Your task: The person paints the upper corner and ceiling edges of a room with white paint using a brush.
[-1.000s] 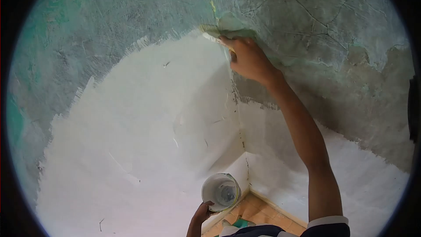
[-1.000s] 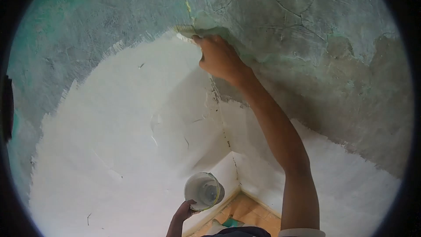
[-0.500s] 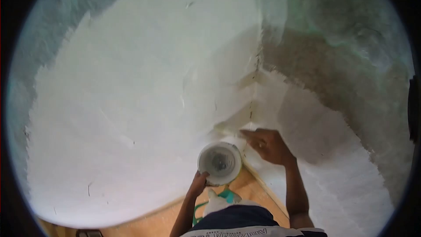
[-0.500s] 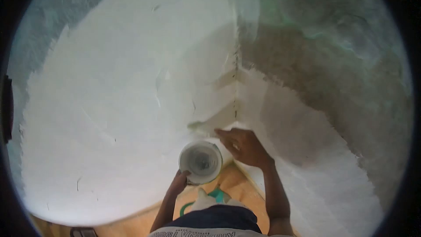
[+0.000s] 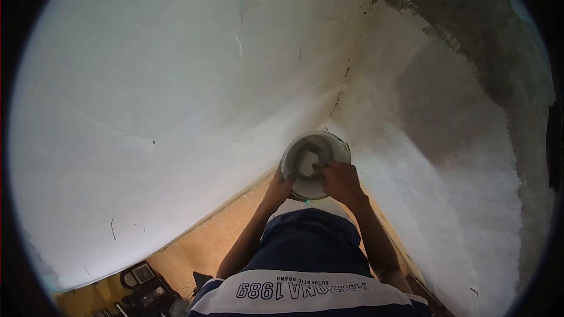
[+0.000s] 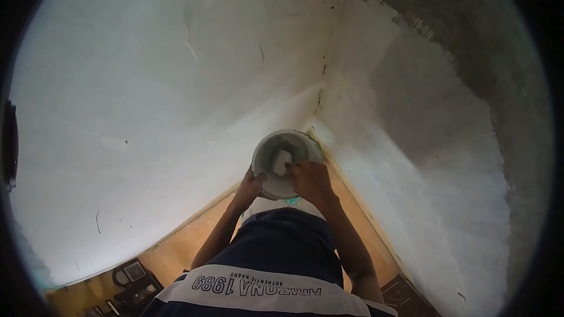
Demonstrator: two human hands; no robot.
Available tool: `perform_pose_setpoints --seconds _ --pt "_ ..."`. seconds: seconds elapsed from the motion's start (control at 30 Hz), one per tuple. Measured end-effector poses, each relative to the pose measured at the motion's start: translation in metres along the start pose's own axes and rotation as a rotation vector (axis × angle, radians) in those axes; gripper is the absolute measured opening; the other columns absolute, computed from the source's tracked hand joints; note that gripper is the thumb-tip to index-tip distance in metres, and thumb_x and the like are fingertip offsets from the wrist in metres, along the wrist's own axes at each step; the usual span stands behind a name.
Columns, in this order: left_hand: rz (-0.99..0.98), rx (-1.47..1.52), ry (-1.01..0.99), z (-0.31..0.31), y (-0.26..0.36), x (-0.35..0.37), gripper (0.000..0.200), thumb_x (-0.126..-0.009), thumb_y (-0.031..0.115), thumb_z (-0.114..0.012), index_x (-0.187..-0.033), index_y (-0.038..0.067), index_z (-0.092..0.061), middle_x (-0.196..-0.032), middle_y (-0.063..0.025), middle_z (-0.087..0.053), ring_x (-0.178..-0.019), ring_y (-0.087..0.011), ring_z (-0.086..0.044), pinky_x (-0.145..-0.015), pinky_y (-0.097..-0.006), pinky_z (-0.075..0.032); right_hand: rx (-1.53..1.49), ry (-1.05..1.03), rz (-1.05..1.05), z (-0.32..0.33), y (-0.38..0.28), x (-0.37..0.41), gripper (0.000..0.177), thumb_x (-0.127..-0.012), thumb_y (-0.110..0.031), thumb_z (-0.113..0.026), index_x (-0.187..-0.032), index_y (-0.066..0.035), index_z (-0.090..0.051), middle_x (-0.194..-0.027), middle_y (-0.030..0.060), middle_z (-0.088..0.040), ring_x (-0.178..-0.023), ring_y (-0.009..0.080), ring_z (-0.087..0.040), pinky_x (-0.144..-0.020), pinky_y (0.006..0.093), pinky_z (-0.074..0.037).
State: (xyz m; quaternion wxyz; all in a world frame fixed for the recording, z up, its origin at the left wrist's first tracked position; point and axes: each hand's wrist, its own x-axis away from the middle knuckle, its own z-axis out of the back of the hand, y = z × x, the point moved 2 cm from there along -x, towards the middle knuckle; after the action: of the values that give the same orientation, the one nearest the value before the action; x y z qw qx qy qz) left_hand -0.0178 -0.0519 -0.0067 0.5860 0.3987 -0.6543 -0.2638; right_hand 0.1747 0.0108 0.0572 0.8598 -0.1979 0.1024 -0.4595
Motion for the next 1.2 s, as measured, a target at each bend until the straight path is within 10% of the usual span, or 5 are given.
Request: perform_pose_setpoints --seconds 0.2,0.5,0.77,1.0,1.2 --pt "-0.081 -0.233 -0.084 0.027 -0.006 -0.016 0.062 -0.095 0.012 -0.049 -0.154 0.007 -0.031 -0.142 -0.0249 -0.051 -0.13 -0.0373 -0.052 -0.107 -0.0451 -0.041 0.005 -0.024 -0.043 -0.012 -0.022 0.001 0.032 -0.078 -0.017 -0.069 -0.109 -0.021 -0.076 -0.086 0.0067 -0.067 -0.077 0.028 -0.069 -0.068 0.0421 -0.056" --pt "0.045 -0.129 -0.287 0.05 -0.014 -0.028 0.065 -0.095 0.014 -0.05 -0.155 0.011 -0.027 -0.132 -0.0236 -0.056 -0.103 -0.0331 -0.068 -0.063 -0.0404 -0.064 0.164 -0.272 -0.175 -0.039 -0.04 0.002 0.028 -0.083 -0.018 -0.066 -0.11 -0.017 -0.075 -0.089 0.0126 -0.07 -0.083 0.033 -0.069 -0.072 0.046 -0.054" --pt "0.094 0.101 -0.31 0.063 -0.031 -0.037 0.066 -0.09 0.008 -0.049 -0.151 0.009 -0.025 -0.137 -0.0201 -0.048 -0.11 -0.0417 -0.063 -0.068 -0.0531 -0.066 -0.977 0.623 -0.429 0.041 -0.068 0.016 0.046 -0.101 -0.019 -0.057 -0.144 -0.003 -0.047 -0.094 0.0095 -0.066 -0.078 0.0206 -0.069 -0.065 0.029 -0.05" --pt "0.108 0.087 -0.407 0.079 -0.037 -0.033 0.069 -0.088 0.008 -0.049 -0.152 0.011 -0.024 -0.137 -0.0202 -0.048 -0.11 -0.042 -0.063 -0.071 -0.0542 -0.065 -1.642 0.474 -0.076 0.111 -0.071 -0.042 0.045 -0.099 -0.02 -0.063 -0.136 -0.003 -0.044 -0.107 0.0112 -0.062 -0.092 0.0247 -0.07 -0.074 0.0343 -0.058" --pt "-0.015 0.105 -0.407 0.099 -0.069 -0.051 0.069 -0.085 0.006 -0.049 -0.15 0.009 -0.027 -0.135 -0.0193 -0.049 -0.111 -0.0408 -0.064 -0.071 -0.0523 -0.066 -1.188 0.628 -0.042 0.219 -0.091 -0.086 0.045 -0.1 -0.028 -0.059 -0.134 -0.003 -0.045 -0.1 0.0117 -0.063 -0.083 0.0282 -0.073 -0.069 0.0403 -0.062"
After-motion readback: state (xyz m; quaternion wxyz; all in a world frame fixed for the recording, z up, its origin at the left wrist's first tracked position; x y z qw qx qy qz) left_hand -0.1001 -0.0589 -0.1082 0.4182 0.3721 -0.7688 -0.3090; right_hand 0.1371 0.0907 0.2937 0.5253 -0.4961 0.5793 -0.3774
